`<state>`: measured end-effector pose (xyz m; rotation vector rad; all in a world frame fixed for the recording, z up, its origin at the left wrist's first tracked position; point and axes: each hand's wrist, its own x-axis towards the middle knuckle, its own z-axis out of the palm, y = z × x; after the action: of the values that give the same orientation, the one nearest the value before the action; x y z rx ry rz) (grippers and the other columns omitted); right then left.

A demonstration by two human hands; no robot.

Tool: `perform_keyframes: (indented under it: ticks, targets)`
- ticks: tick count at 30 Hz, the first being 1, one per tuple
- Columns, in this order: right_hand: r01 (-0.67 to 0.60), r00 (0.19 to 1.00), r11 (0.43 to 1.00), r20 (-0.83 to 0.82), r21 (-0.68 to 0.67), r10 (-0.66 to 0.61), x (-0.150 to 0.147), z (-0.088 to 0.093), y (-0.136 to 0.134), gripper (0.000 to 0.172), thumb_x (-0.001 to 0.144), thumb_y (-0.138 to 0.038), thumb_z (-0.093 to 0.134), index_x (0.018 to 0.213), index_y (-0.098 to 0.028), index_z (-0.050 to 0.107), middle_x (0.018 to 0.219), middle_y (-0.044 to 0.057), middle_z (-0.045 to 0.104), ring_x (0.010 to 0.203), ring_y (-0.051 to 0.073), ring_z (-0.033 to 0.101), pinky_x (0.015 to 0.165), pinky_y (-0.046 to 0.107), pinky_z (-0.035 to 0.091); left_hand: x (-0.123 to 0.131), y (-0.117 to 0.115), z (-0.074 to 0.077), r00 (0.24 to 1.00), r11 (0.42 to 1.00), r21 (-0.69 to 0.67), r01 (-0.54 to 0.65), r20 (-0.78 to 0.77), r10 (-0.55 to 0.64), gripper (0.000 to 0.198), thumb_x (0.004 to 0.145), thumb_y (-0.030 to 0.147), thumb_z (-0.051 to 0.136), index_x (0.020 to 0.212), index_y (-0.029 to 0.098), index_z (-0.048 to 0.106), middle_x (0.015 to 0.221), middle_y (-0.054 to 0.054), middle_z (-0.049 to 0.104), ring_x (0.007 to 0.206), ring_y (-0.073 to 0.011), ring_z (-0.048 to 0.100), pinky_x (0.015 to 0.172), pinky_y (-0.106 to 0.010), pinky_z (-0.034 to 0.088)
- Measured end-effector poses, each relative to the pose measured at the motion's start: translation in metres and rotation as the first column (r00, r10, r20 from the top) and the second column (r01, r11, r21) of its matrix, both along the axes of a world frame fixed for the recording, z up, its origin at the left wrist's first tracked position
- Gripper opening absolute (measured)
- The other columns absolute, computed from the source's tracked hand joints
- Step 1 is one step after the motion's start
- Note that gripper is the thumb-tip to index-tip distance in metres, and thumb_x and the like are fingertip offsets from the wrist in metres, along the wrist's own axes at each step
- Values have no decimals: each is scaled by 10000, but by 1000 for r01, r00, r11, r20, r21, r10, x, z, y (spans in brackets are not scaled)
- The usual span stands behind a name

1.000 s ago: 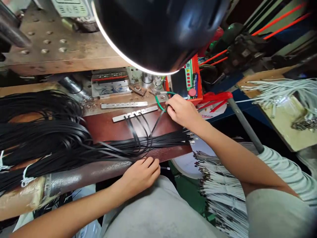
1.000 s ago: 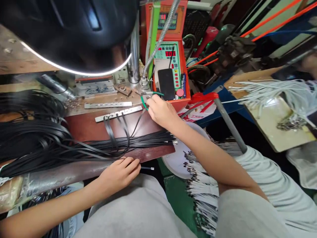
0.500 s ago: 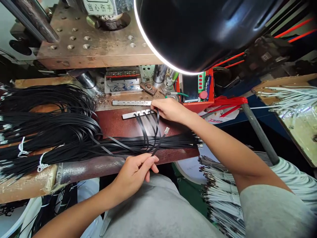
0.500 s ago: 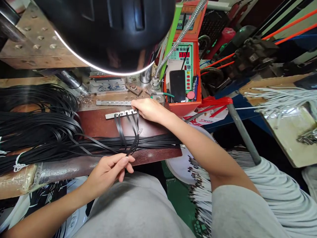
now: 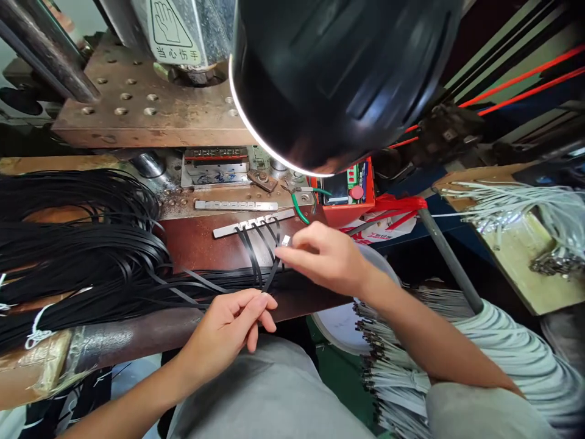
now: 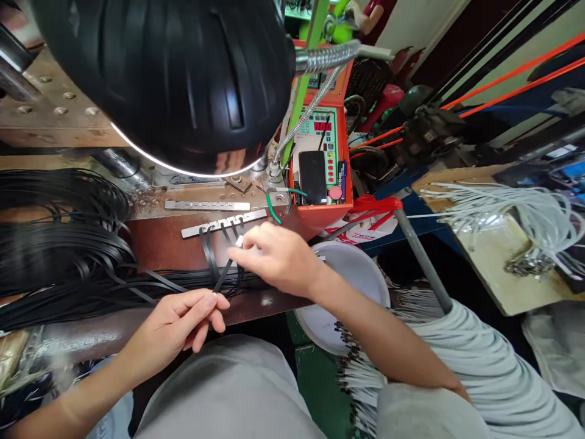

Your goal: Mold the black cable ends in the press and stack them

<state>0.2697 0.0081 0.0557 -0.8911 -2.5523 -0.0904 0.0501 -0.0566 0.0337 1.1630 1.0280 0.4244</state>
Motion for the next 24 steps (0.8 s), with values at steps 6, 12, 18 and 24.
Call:
perform_keyframes:
  ticks: [6,12,18,24]
  targets:
    - [158,972,969,-204,191,-118,-5,-24,15,240,886,-136,432,1096,-153,547,991,113,625,953,187,583,814,305,504,-4,25,16,982,827,562,33,-174,79,250,906,353,446,870,202,642,710,22,625,602,-76,569,618,-187,434]
    - [173,948,956,-302,235,-97,-16,-32,30,322,883,-190,491,1201,-238,507,947,68,619,868,161,594,761,295,523,5,53,27,982,889,458,-5,-167,92,340,907,397,425,739,177,621,571,39,576,490,-76,519,498,-184,405]
    - [169,957,986,-242,9,-162,-17,-32,47,296,912,-145,365,1089,-150,603,1030,118,619,986,182,575,862,317,488,-18,88,16,870,624,760,182,-420,258,293,910,355,395,962,183,626,938,-40,640,862,-176,596,818,-292,466]
    - [174,918,956,-313,-238,-245,-11,-56,62,168,855,-132,441,913,-167,594,848,44,657,779,154,619,727,268,490,-42,120,-25,537,627,506,592,-828,161,303,832,276,547,1114,165,561,1074,-88,576,1030,-265,532,903,-382,443]
